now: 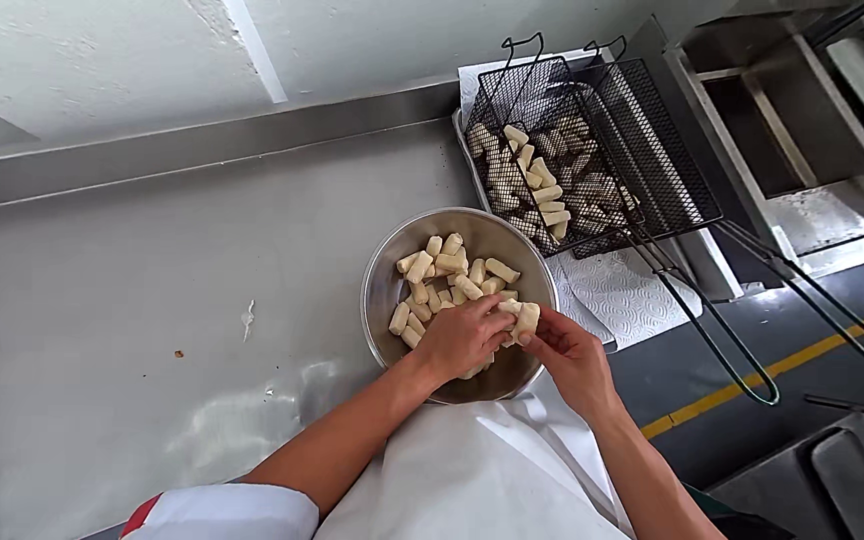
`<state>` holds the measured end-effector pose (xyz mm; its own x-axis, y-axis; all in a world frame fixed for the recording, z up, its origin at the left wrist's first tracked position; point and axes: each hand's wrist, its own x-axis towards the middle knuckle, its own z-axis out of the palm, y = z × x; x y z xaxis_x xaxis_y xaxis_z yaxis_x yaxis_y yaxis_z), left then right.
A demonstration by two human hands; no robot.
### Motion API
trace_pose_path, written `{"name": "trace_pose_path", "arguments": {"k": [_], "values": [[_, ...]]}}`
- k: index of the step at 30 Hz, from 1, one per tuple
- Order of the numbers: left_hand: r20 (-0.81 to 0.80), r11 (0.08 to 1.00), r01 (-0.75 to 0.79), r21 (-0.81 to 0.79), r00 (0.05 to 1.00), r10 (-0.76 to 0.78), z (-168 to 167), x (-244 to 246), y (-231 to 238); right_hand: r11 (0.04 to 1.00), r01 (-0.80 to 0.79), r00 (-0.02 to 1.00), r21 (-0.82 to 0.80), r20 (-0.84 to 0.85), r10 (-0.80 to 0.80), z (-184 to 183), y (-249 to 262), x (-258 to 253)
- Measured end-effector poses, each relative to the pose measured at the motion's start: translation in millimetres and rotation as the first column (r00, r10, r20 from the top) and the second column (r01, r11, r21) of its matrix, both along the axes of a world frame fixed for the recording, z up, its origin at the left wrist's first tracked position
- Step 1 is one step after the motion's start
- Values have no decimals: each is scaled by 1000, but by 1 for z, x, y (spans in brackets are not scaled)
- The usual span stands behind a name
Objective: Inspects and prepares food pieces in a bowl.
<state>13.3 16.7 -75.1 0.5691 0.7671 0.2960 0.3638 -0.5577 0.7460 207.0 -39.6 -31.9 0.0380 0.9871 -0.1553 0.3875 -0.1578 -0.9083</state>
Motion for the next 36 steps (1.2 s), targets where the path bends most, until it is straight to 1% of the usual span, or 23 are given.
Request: {"name": "trace_pose_path", "arguments": {"k": [3, 6, 8, 10, 14, 16, 20, 22, 24, 27, 29, 31, 33, 36], "values": [[11, 998, -12, 62, 1000, 11, -4, 2, 0, 1000, -20, 997, 20, 74, 18, 0, -2, 0], [24, 996, -24, 84, 999, 22, -7, 3, -1, 995, -45, 986, 87, 167, 30, -3, -2, 0], [21, 997, -37, 74, 999, 35, -8, 4, -1, 986, -65, 973, 156, 231, 27, -5, -1, 0], [20, 999, -33, 22, 999, 33, -6, 4, -1, 977, -66, 962, 202, 273, 9, -7, -1, -2], [6, 991, 54, -125, 999, -53, 2, -6, 3, 975, -51, 963, 215, 269, -9, -12, -3, -3], [8, 987, 82, -139, 997, -82, 2, -8, 4, 977, -45, 968, 210, 252, -9, -13, -4, -3], [35, 992, 58, -111, 998, -55, 0, -6, 4, 981, -37, 976, 192, 219, -6, -12, -5, -5], [43, 994, 51, -93, 998, -48, 0, -4, 4, 987, -19, 984, 160, 177, -10, -12, -6, -4], [53, 996, 56, -72, 997, -53, -1, -3, 4, 991, 5, 996, 134, 86, -17, -14, -6, -4], [57, 998, 56, 14, 997, -57, -7, -2, 4, 989, 27, 999, 142, -43, -21, -18, -7, -3], [73, 998, 43, 42, 996, -46, -10, -2, 3, 986, 46, 992, 162, -126, -26, -19, -10, -1], [94, 999, 33, 9, 995, -34, -9, -4, 4, 974, 101, 972, 204, -230, -53, -19, -14, 0], [113, 999, 17, -50, 994, -11, -7, -8, 4, 962, 172, 924, 213, -373, -82, -14, -15, 2], [95, 979, 8, -204, 995, 12, 1, -14, 4, 969, 218, 815, 118, -568, -114, 2, -14, 5]]}}
